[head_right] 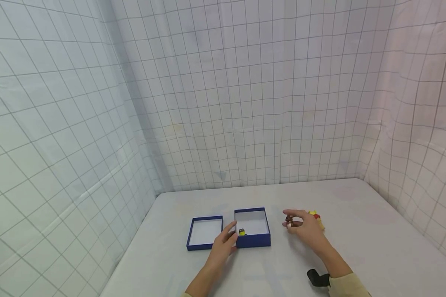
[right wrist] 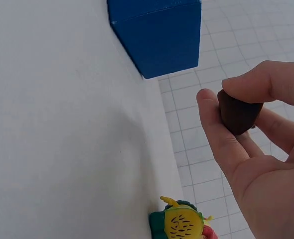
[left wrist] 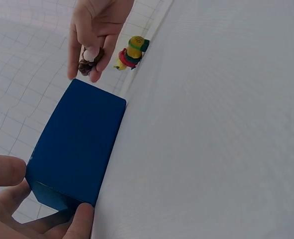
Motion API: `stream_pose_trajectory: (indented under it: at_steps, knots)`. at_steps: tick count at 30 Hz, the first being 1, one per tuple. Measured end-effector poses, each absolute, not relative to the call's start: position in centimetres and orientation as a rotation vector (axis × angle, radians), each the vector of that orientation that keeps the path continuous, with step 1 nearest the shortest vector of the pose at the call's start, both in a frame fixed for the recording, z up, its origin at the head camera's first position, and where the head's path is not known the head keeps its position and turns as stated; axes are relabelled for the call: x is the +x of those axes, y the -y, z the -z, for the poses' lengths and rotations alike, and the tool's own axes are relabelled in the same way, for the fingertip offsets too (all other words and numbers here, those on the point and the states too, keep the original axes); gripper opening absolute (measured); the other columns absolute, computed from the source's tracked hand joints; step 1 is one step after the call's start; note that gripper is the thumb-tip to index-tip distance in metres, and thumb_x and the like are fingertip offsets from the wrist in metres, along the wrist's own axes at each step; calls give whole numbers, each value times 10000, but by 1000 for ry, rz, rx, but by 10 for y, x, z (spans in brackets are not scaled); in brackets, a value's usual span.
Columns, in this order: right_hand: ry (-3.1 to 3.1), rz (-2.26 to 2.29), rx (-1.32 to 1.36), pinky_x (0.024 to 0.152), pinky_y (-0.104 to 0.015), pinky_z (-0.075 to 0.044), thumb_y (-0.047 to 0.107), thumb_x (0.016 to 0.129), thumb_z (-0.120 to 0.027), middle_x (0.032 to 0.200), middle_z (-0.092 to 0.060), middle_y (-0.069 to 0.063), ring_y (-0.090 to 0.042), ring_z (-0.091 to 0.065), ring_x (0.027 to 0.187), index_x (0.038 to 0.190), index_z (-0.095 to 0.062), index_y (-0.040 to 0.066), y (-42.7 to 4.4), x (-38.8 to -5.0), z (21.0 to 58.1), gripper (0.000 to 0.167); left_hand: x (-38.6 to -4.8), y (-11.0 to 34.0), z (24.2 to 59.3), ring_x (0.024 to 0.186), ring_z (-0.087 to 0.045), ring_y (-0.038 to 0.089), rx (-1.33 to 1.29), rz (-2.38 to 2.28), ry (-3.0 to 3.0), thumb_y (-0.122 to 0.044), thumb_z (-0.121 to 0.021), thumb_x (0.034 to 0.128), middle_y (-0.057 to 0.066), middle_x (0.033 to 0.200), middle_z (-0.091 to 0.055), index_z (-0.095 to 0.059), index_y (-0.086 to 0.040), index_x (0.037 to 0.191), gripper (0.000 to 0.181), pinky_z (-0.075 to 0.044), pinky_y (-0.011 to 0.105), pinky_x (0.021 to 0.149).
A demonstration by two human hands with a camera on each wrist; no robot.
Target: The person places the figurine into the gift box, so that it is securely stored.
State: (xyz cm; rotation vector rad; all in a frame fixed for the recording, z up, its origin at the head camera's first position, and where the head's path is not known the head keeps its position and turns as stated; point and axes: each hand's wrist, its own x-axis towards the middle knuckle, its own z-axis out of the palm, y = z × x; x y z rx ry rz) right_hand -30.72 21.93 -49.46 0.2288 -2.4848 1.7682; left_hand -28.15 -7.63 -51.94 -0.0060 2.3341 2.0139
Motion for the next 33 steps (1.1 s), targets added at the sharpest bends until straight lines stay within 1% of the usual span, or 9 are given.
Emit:
stream_pose_trajectory:
  at_steps: [6,9,13,16,19,25,28,33]
  knots:
    - [2428,-1885,242,819,-264,-562,39,876,-754,1327,-576,-246,-271,-693,1077,1347,-592,-5,-217,-304,491,500,-282,76,520,1255,-557,296,11,-2015,-2338,-259,-569,1040,189,1498,-472,-503,-291,1493,458,-532,415,950]
    - [2442,-1892,235,827,-276,-558,72,864,-781,1302,-602,-232,-257,-693,1069,1338,-606,4,-216,-304,488,510,-282,77,520,1248,-561,288,9,-2020,-2334,-255,-569,1040,191,1498,-472,-503,-288,1493,458,-533,411,947]
    - [2488,-1849,208,841,-305,-547,187,810,-851,1289,-636,-184,-224,-680,1055,1322,-650,84,-216,-305,487,560,-281,76,519,1255,-557,295,3,-2019,-2332,-257,-570,1040,191,1503,-467,-505,-290,1491,457,-534,410,947]
    - [2494,-1852,212,861,-324,-535,245,787,-872,1317,-625,-171,-227,-666,1071,1336,-651,116,-217,-306,488,605,-281,76,518,1260,-553,298,-2,-2010,-2343,-261,-571,1039,185,1504,-468,-508,-293,1489,455,-534,407,946]
    - [2471,-1880,225,873,-327,-533,242,801,-862,1343,-604,-175,-247,-659,1092,1358,-635,102,-216,-306,488,618,-281,76,518,1255,-555,291,-1,-2005,-2347,-259,-569,1040,181,1502,-471,-506,-294,1490,455,-535,403,942]
    - [2427,-1971,262,870,-302,-541,153,841,-819,1342,-576,-235,-263,-669,1095,1368,-612,68,-212,-303,490,573,-280,78,519,1259,-552,292,-7,-2001,-2335,-256,-561,1044,181,1506,-466,-505,-309,1488,450,-533,409,946]
    - [2387,-2044,262,875,-300,-547,118,842,-809,1328,-572,-259,-258,-683,1093,1360,-610,60,-210,-304,492,558,-280,78,519,1267,-549,302,5,-2005,-2333,-267,-562,1044,177,1508,-465,-504,-311,1489,451,-530,420,955]
    - [2367,-2086,241,903,-310,-544,124,857,-795,1339,-561,-249,-253,-675,1122,1351,-597,53,-210,-306,493,537,-281,77,519,1250,-558,291,1,-2020,-2324,-274,-568,1040,179,1503,-470,-513,-326,1478,445,-534,411,948]
